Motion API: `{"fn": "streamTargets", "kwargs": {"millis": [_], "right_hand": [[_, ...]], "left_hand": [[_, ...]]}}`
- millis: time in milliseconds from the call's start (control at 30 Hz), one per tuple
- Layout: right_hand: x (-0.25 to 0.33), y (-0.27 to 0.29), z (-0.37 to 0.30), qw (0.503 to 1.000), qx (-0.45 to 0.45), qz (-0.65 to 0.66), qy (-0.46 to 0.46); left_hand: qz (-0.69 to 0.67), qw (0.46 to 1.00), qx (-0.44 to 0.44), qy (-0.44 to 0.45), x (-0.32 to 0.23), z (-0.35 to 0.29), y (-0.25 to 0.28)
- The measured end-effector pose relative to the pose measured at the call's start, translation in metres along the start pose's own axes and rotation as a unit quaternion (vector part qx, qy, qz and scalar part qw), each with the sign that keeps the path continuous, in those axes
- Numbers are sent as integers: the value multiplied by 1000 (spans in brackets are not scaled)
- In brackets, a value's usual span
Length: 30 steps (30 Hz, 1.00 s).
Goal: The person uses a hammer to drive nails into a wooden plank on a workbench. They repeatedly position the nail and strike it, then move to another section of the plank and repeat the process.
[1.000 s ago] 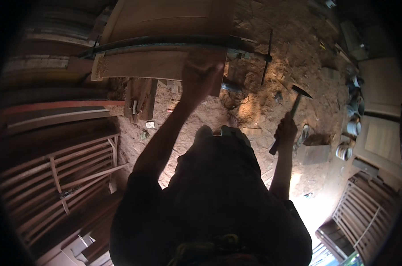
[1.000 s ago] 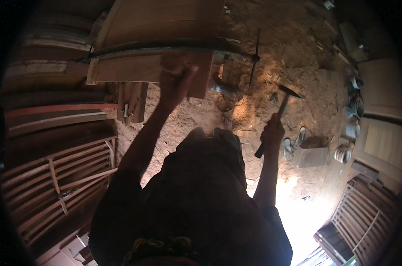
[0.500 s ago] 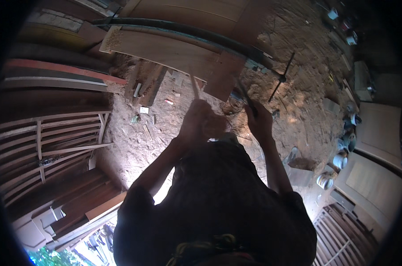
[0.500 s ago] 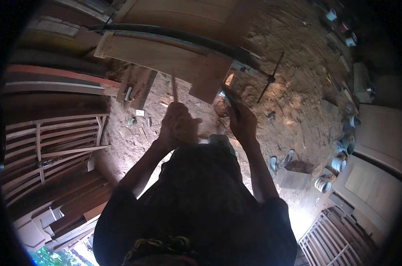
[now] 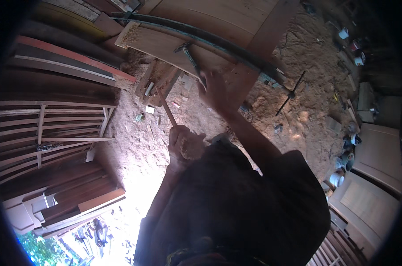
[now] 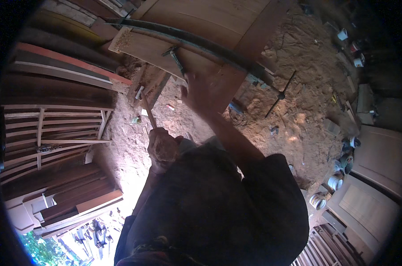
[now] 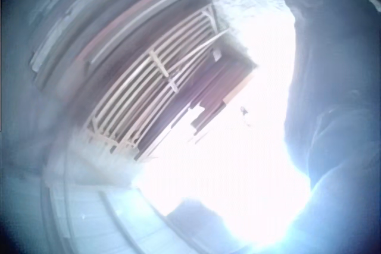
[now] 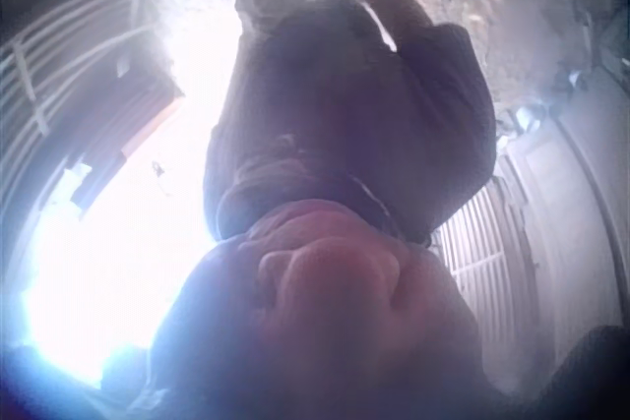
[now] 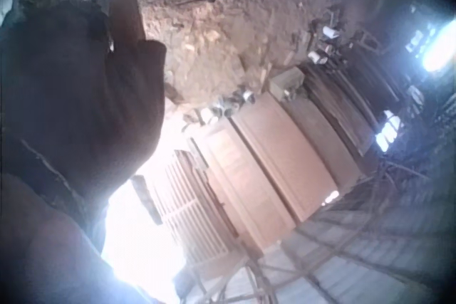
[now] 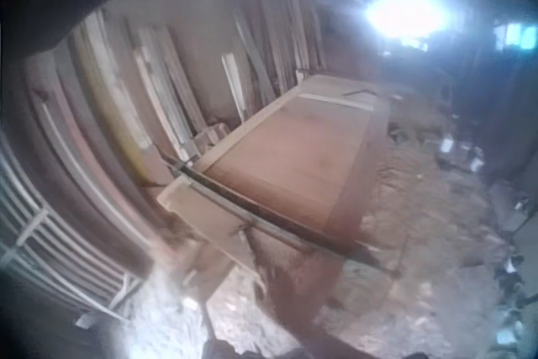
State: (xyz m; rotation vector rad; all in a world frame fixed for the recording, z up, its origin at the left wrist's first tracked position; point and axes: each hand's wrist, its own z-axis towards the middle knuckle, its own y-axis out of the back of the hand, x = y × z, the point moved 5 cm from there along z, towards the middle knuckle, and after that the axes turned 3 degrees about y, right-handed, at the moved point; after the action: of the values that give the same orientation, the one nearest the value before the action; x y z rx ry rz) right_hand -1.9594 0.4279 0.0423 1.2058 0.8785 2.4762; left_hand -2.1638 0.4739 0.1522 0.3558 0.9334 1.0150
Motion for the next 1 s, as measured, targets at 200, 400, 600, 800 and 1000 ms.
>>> {"fn": "streamTargets", "kwargs": {"millis": [200,400,600,800,1000], "right_hand": [[47,50,-100,687,325,481,-438],[34,93,-111,454,93,762,-452],[4,120,-114,476,41,799,-365],[-23,138,-93,769,95,513,-369],[5,100,-72,807,216,470,-284]], "left_hand": [[-153,983,94,-39,-13,26,-31],[-331,893,305,-31,-34,32,-74],[-359,877,307,-88,-51,57,-76],[-283,897,235,245,17,8,-76],[-546,637,174,516,51,-8,-135]]}}
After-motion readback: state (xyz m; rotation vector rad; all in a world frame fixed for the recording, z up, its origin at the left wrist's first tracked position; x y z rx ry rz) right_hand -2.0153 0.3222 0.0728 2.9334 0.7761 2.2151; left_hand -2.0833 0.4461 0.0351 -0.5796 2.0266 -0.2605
